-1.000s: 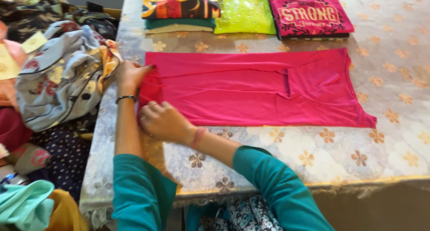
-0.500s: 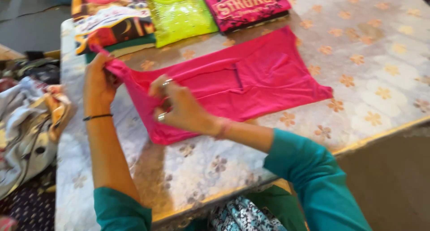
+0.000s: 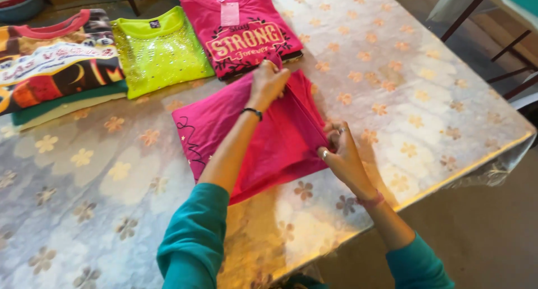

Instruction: The person folds a pink t-shirt with the text 'Stay Strong Forever' and places it on a table. They then unfold a second pink t-shirt with the text 'Believe Dream', fold it neatly, and place it on the table next to the first one.

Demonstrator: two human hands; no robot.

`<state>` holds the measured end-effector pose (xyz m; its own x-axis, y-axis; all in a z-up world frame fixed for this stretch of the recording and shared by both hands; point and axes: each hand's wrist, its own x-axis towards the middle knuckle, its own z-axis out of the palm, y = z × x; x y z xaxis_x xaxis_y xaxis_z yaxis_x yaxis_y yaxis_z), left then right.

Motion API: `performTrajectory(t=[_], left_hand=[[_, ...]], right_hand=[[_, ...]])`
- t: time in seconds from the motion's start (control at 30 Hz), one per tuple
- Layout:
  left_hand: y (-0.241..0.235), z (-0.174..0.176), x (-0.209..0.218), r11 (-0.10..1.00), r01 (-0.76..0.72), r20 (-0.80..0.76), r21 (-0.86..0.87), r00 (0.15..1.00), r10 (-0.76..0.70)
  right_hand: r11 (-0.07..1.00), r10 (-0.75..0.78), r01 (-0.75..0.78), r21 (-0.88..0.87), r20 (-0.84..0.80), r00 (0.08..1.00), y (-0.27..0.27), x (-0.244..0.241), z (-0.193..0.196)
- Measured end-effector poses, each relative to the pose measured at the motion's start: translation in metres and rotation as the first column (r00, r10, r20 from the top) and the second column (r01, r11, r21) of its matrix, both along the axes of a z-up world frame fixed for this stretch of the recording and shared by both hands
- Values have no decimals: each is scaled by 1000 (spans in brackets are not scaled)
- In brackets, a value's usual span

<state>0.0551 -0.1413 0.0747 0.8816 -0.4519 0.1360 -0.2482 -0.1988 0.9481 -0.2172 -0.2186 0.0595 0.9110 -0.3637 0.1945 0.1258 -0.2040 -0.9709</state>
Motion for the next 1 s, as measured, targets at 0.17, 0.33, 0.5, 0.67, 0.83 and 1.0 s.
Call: performTrajectory(t=[0.17, 0.33, 0.5, 0.67, 0.83, 1.0], left_hand=[[-50, -19, -21, 990, 33, -18, 136, 999, -31], [-61, -25, -33, 971, 7, 42, 240, 999, -17], [-54, -32, -49, 981, 175, -119, 89, 979, -164], [20, -17, -53, 945, 319, 332, 71, 886, -324], [140, -11, -57, 871, 82, 615, 484, 677, -405], [189, -35, -104, 826, -129, 678, 548, 647, -349]], right_hand=[[995, -89, 92, 31, -82, 993, -26, -20, -15], [955, -253, 224, -192, -141, 957, -20, -31, -8], [934, -308, 264, -241, -169, 936, -30, -33, -18], [936, -298, 263, -233, -128, 946, -42, -30, -31], [741, -554, 383, -552, -180, 813, -11, -32, 15], [645, -544, 380, -663, -48, 838, 22, -12, 39]])
